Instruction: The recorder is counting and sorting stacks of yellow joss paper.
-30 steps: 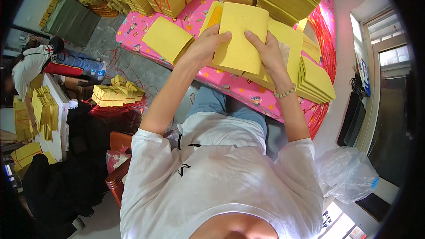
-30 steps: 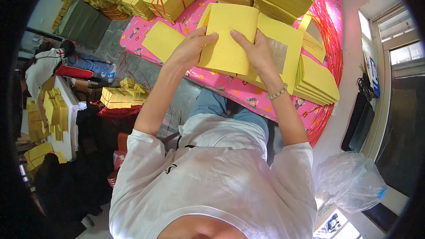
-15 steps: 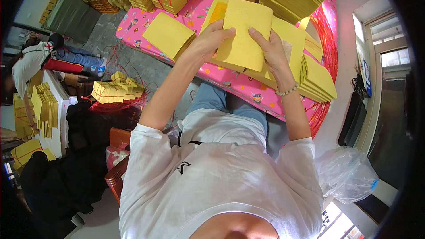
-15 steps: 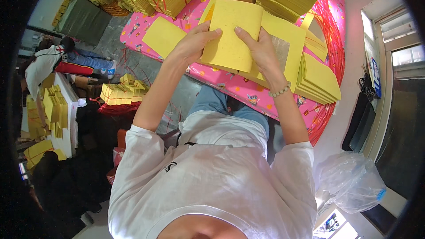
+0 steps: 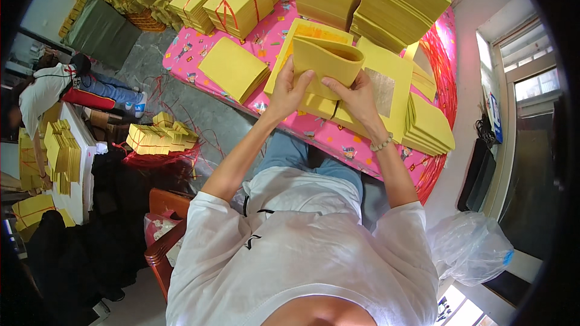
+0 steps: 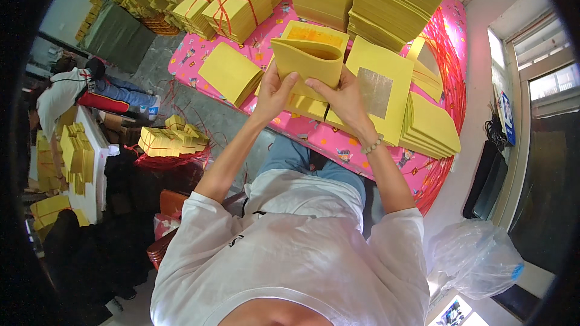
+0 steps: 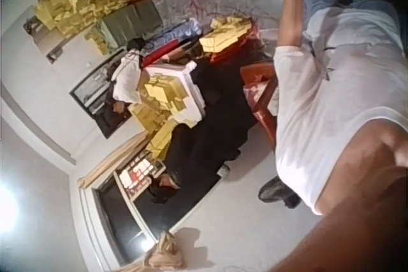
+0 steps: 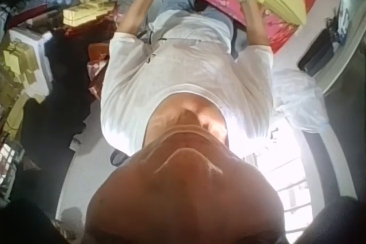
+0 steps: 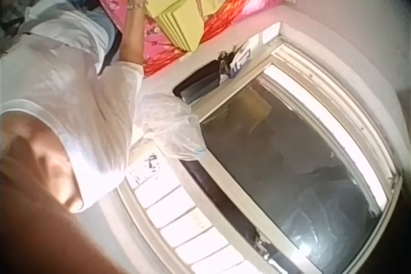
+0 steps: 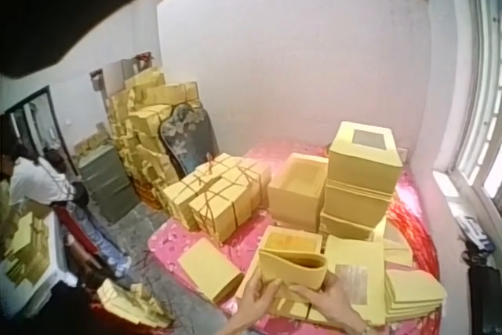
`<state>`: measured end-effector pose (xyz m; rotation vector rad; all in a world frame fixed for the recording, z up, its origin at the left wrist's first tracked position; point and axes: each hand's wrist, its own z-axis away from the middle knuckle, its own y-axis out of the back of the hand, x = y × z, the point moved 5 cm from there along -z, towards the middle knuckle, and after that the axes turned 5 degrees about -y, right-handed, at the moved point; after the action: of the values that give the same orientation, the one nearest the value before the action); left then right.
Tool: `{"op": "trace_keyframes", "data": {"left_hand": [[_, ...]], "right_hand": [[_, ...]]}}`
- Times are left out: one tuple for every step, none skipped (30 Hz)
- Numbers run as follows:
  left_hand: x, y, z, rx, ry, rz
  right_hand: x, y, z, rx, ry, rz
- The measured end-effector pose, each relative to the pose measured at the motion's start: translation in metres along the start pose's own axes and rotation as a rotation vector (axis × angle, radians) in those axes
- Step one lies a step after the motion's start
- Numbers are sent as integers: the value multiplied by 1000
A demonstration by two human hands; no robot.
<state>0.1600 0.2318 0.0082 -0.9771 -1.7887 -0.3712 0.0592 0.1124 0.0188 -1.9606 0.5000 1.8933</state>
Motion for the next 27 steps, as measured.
{"op": "trace_keyframes", "data": {"left_hand": [[2,-1,0,8,-12,-4],[4,-1,0,16,-23,-9],[4,-1,0,17,-25,-8],[4,-1,-1,20,-18,5],[4,-1,-1,23,-11,18],[5,-1,-1,22,-12,19],[9,-1,-4,25,-2,2],[12,-2,-6,28,9,-15],[17,0,-8,26,10,-17],[21,0,-11,-17,51,-22],[24,-2,-14,-59,93,-28],[28,-4,-17,-63,98,-28],[31,-6,-19,-56,134,-24],[34,-8,-20,-48,172,-21],[38,-11,-21,-53,180,-20],[41,-12,-22,-30,248,8],[41,-13,-21,-6,315,37],[39,-12,-21,-9,321,35],[35,-11,-21,-15,376,89],[33,-11,-21,-20,430,143],[32,-10,-21,-22,433,142],[32,-11,-21,-18,475,101],[31,-11,-21,-14,516,60],[32,-12,-21,-16,517,60],[33,-13,-21,-10,518,42],[33,-13,-21,-4,519,24],[32,-14,-20,-6,517,24]], "right_hand": [[1,-1,0,-14,-21,-4],[-1,-1,-1,-15,-20,-2],[-2,-2,0,-18,-20,5],[-4,-2,0,-20,-18,11],[-5,-2,-1,-21,-17,12],[-6,-1,-1,-4,-13,33],[-10,-2,-2,13,-8,54],[-14,-3,-2,14,-7,52],[-21,-3,-1,27,9,28],[-28,-2,1,43,25,6],[-29,0,0,48,23,4],[-28,2,-3,44,-19,8],[-26,4,-4,41,-63,9],[-27,4,-4,47,-69,6],[-28,3,-5,51,-80,-15],[-28,2,-6,50,-89,-37],[-27,3,-7,53,-94,-41],[-24,3,-8,45,-141,-86],[-22,3,-9,35,-186,-129],[-21,3,-10,37,-189,-131],[-20,4,-11,39,-206,-143],[-18,4,-10,42,-224,-154],[-18,4,-10,44,-225,-155],[-18,4,-9,53,-231,-180],[-19,4,-9,61,-237,-205],[-21,3,-7,62,-235,-205],[-24,2,-5,67,-231,-178]]}}
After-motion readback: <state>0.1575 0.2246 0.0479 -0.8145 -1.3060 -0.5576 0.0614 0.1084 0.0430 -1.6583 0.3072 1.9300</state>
